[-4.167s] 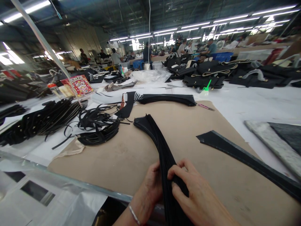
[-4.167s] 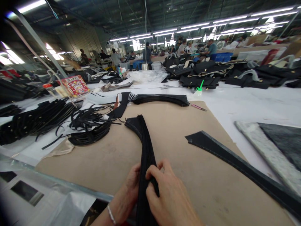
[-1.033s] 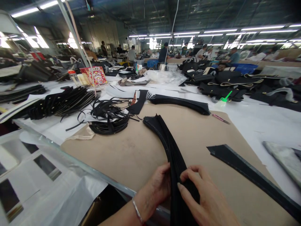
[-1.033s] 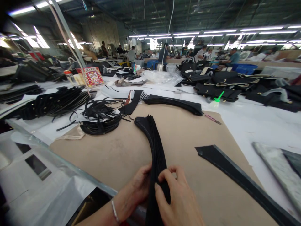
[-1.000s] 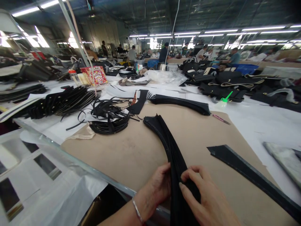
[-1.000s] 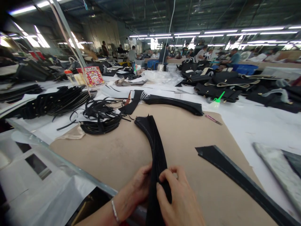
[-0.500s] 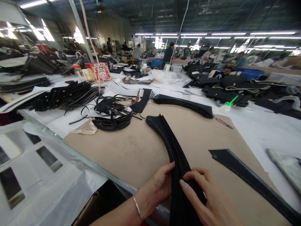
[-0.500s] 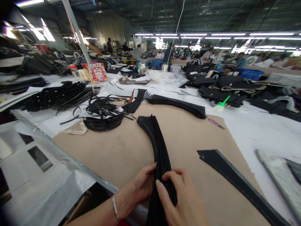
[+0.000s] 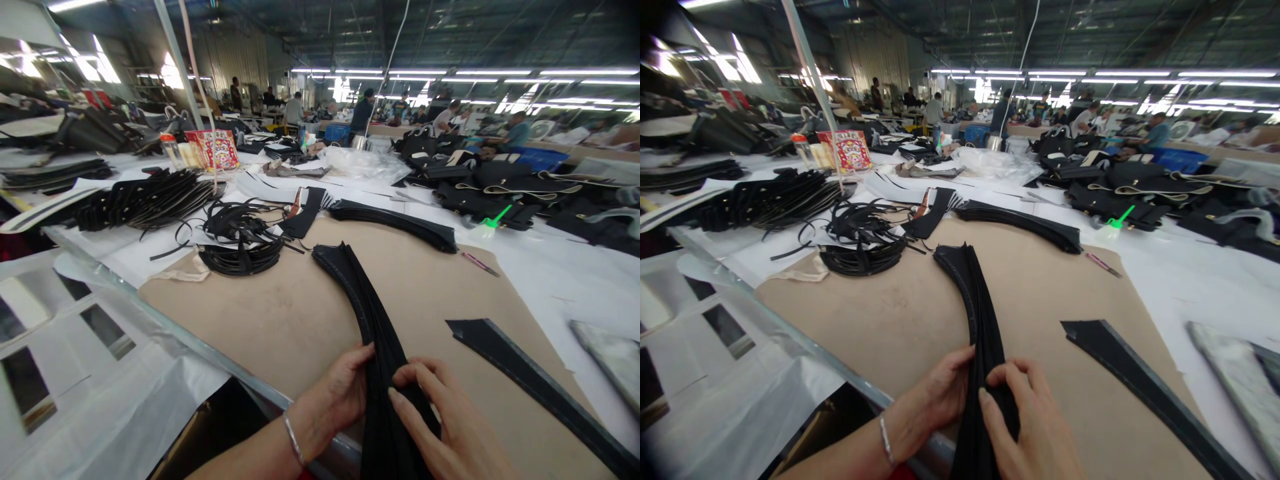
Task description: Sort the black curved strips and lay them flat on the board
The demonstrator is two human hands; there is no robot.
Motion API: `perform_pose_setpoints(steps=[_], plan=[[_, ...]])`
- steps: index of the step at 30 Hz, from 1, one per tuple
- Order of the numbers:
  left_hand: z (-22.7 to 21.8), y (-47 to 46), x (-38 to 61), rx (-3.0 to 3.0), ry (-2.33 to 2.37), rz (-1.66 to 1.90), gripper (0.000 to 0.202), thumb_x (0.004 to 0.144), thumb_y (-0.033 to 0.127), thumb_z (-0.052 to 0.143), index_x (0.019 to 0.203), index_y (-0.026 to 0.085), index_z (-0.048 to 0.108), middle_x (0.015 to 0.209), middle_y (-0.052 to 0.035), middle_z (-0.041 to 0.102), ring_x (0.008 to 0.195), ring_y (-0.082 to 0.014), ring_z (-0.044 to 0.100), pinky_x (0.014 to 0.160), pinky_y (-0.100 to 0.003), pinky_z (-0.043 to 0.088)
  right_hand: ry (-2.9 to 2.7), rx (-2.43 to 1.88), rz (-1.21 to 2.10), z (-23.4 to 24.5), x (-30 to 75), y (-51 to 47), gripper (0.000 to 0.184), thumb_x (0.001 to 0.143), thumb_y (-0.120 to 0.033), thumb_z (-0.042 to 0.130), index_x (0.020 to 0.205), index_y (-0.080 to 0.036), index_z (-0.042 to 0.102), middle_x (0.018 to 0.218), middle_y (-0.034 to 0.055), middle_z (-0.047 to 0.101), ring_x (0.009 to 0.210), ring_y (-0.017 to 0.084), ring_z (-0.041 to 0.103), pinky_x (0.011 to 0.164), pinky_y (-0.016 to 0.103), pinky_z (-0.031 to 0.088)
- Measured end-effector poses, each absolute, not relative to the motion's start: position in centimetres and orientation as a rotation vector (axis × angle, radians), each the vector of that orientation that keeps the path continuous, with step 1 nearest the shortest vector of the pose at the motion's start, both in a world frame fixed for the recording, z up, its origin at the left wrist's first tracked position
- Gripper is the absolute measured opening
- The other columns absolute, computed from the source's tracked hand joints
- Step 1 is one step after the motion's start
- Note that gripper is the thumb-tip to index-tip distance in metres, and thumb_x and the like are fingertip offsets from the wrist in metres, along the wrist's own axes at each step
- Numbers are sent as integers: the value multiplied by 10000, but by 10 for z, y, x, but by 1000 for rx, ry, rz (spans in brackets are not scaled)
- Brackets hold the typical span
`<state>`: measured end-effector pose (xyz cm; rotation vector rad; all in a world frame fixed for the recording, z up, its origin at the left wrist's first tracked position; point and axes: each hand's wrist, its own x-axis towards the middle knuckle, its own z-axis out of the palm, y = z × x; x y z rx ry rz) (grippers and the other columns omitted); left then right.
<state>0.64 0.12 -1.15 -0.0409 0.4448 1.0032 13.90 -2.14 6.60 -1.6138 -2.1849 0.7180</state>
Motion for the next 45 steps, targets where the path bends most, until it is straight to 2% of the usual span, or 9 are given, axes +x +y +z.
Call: perform_pose_setpoints(steps=[5, 13, 21, 29, 34, 37, 40, 43, 45], plan=[[-13, 1, 4, -16, 515, 972, 259, 905, 269, 504, 878, 71, 669, 743, -68, 686, 618, -150, 629, 616, -257, 466, -2161, -1537, 622, 60, 144, -20, 243, 862, -370, 416, 1052, -260, 520, 1066, 43, 582, 959, 197, 613, 805, 311, 504], [-11, 0, 8, -15, 444, 1032, 216, 879, 196, 504, 925, 71, 674, 825, -88, 703, 683, -159, 639, 651, -251, 485, -2186, -1562, 638, 61, 140, -21, 218, 878, -397, 386, 951, -260, 539, 1023, 35, 560, 911, 187, 611, 781, 309, 489], [-14, -2, 6, 58, 443, 1041, 200, 840, 235, 581, 952, 91, 663, 818, -76, 690, 655, -168, 633, 640, -272, 500, -2096, -1643, 720, 56, 145, -20, 240, 808, -423, 429, 939, -245, 523, 1027, 45, 573, 939, 225, 578, 834, 375, 452], [-8, -6, 5, 130, 503, 1070, 189, 804, 204, 599, 949, 92, 647, 761, -69, 673, 609, -160, 621, 641, -268, 491, -1932, -1663, 968, 63, 146, -24, 304, 763, -458, 508, 972, -248, 574, 707, -5, 599, 599, 186, 588, 525, 285, 431], [-5, -6, 8, 151, 551, 1073, 187, 785, 149, 582, 947, 79, 642, 702, -71, 665, 562, -162, 598, 653, -288, 491, -1865, -1686, 1075, 58, 154, -21, 326, 775, -483, 497, 986, -245, 567, 583, -40, 563, 503, 176, 546, 472, 274, 398], [-6, -5, 12, 154, 582, 1087, 204, 757, 131, 605, 950, 84, 650, 698, -63, 669, 564, -159, 595, 682, -291, 494, -1841, -1680, 1038, 54, 159, -20, 342, 799, -507, 494, 998, -236, 557, 790, 6, 655, 661, 188, 617, 587, 285, 460], [-7, -5, 16, 161, 613, 1094, 225, 749, 121, 606, 968, 87, 646, 749, -83, 686, 612, -185, 621, 707, -322, 504, -1797, -1693, 1040, 46, 164, -18, 465, 789, -542, 573, 1125, -227, 508, 1075, 55, 644, 774, 196, 649, 668, 300, 492], [-6, -5, 18, 173, 649, 1090, 230, 753, 108, 600, 977, 75, 641, 794, -117, 696, 650, -210, 642, 716, -344, 510, -1749, -1748, 1085, 37, 168, -15, 554, 787, -452, 659, 1231, -195, 451, 987, 53, 654, 703, 190, 644, 635, 311, 502], [-3, -6, 20, 185, 685, 1085, 212, 752, 101, 606, 957, 61, 645, 771, -119, 695, 625, -201, 638, 706, -330, 512, -1719, -1772, 1144, 34, 171, -15, 425, 842, -376, 645, 1183, -165, 504, 899, 31, 649, 702, 171, 634, 659, 312, 512]])
